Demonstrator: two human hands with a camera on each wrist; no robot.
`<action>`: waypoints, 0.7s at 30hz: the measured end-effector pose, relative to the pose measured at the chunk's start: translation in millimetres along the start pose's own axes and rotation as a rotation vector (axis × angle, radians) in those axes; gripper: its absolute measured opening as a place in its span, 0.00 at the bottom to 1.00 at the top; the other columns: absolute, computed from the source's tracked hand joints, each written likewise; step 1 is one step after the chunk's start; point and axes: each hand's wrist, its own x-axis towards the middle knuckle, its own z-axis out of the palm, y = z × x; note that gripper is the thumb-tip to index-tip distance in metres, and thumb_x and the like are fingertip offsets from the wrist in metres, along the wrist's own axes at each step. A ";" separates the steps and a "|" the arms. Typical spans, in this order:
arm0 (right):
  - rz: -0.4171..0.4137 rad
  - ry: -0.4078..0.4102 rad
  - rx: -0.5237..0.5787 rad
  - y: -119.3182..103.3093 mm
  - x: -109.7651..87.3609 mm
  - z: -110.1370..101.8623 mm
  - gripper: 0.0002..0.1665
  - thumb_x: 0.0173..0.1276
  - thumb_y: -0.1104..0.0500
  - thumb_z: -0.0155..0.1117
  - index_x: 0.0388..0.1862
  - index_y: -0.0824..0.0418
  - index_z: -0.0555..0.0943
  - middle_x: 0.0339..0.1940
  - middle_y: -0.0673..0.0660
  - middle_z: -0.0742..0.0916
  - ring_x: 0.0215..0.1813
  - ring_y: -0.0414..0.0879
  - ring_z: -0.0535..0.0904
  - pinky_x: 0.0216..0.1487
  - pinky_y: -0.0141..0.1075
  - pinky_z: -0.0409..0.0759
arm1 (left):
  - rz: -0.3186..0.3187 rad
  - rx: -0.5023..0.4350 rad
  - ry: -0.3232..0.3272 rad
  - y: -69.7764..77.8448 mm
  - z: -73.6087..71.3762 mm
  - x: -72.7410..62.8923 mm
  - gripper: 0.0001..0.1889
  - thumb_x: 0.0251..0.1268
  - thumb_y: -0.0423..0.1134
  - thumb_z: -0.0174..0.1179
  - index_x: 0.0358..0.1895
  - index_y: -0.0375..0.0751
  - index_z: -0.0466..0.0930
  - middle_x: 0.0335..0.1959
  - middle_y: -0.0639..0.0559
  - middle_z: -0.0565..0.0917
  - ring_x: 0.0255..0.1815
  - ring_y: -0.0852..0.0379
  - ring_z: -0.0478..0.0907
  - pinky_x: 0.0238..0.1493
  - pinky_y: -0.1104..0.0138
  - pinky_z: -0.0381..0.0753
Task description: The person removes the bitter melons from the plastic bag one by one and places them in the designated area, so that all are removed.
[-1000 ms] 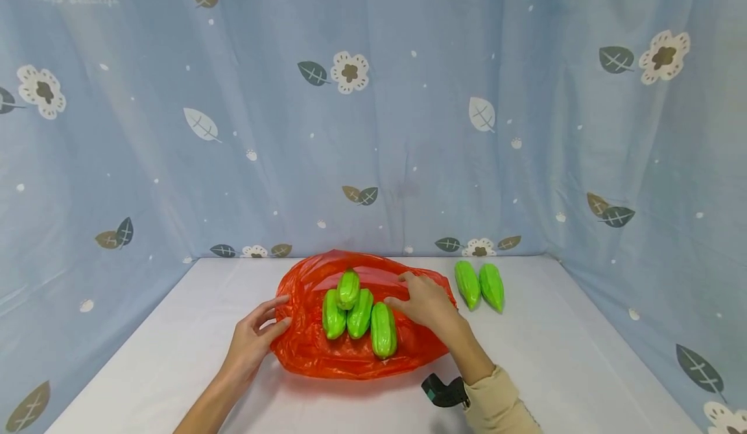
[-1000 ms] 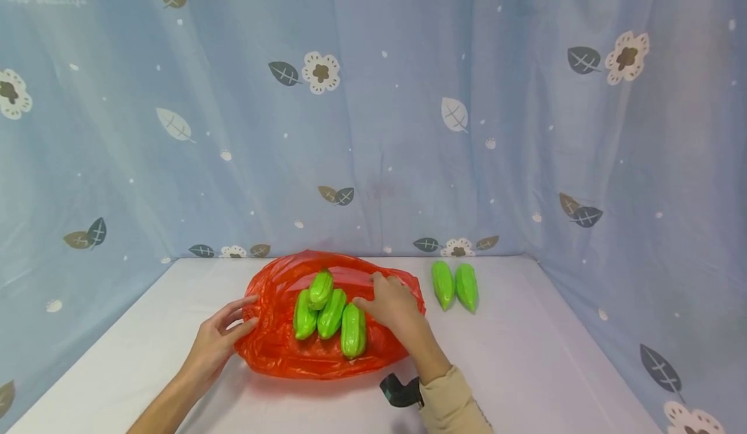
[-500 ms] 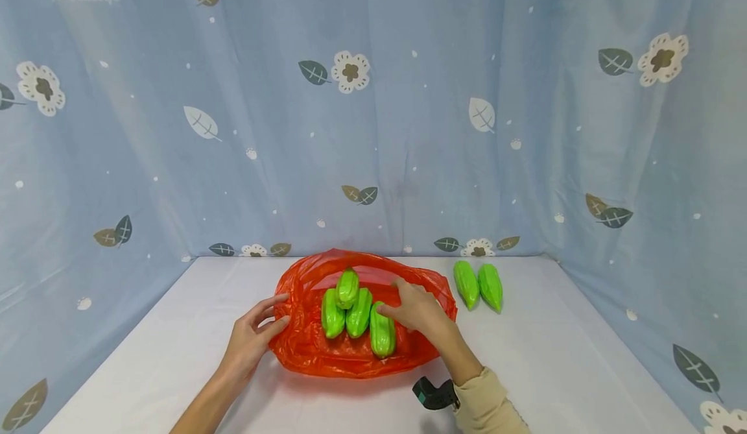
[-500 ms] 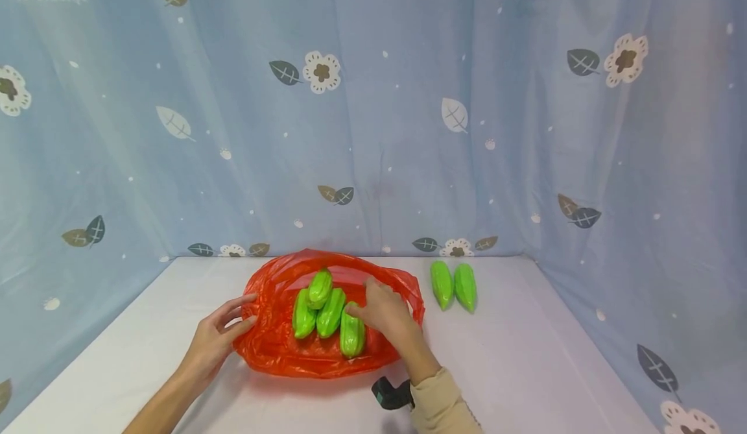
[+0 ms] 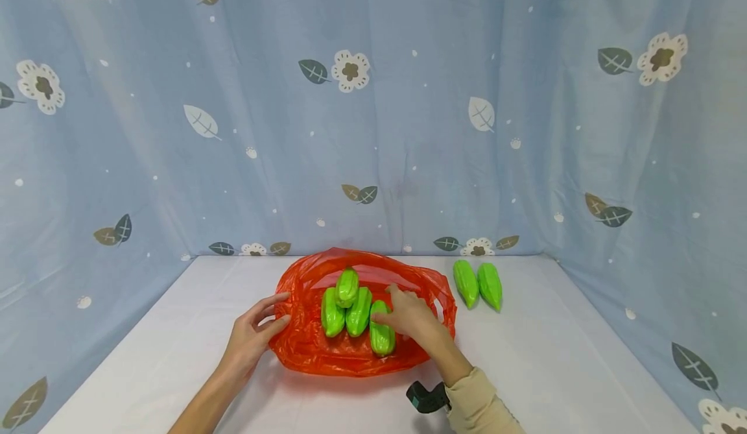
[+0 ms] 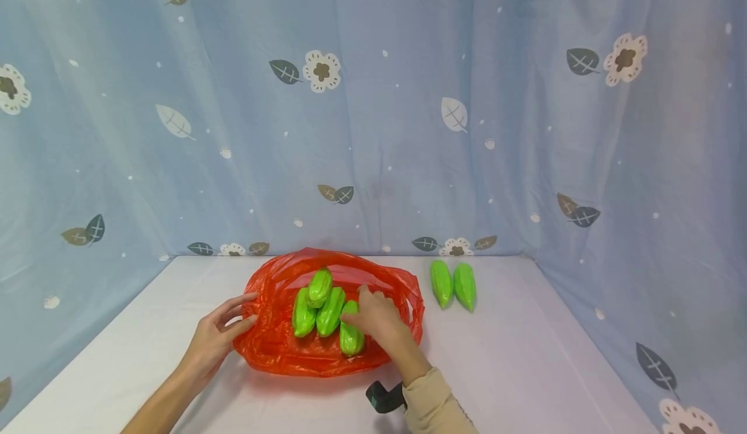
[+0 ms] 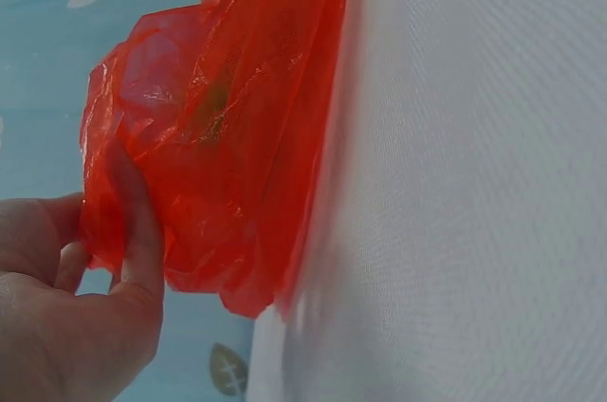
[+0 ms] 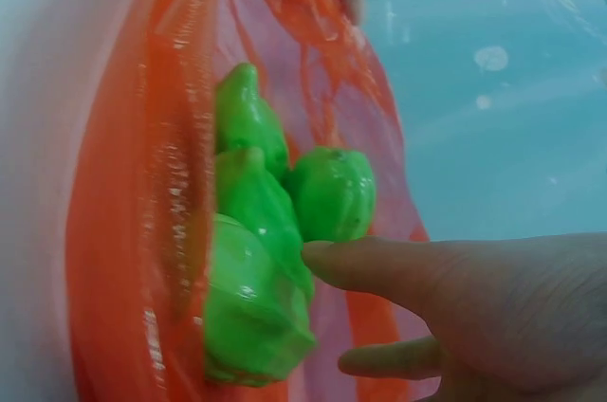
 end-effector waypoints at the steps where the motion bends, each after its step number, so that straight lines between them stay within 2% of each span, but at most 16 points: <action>1: 0.002 -0.006 0.006 -0.3 -0.8 1.1 0.45 0.60 0.45 0.72 0.71 0.62 0.66 0.45 0.62 0.81 0.23 0.52 0.81 0.24 0.36 0.78 | 0.001 -0.003 -0.001 0.3 0.3 -0.3 0.28 0.64 0.43 0.65 0.68 0.48 0.71 0.57 0.47 0.74 0.46 0.64 0.83 0.44 0.68 0.85; 10: 0.015 -0.037 0.018 -0.9 -0.5 7.4 0.46 0.59 0.46 0.73 0.71 0.62 0.66 0.49 0.64 0.79 0.25 0.49 0.79 0.25 0.39 0.83 | 0.016 -0.016 -0.011 1.4 1.0 -0.4 0.28 0.65 0.41 0.65 0.68 0.46 0.70 0.55 0.47 0.75 0.44 0.63 0.83 0.42 0.66 0.86; 16: 0.014 -0.055 0.045 -1.5 -0.9 8.0 0.42 0.59 0.48 0.74 0.68 0.62 0.68 0.43 0.62 0.79 0.26 0.48 0.80 0.24 0.39 0.83 | 0.009 -0.012 -0.009 1.8 2.2 -1.4 0.28 0.65 0.41 0.65 0.68 0.46 0.71 0.56 0.47 0.75 0.45 0.63 0.83 0.43 0.66 0.86; 21: -0.007 -0.059 0.055 -3.3 -2.9 7.5 0.37 0.60 0.50 0.74 0.64 0.63 0.71 0.37 0.60 0.79 0.23 0.49 0.81 0.22 0.38 0.82 | 0.004 -0.004 -0.009 1.1 2.4 -1.7 0.28 0.65 0.41 0.65 0.68 0.47 0.71 0.58 0.46 0.75 0.45 0.63 0.83 0.43 0.66 0.85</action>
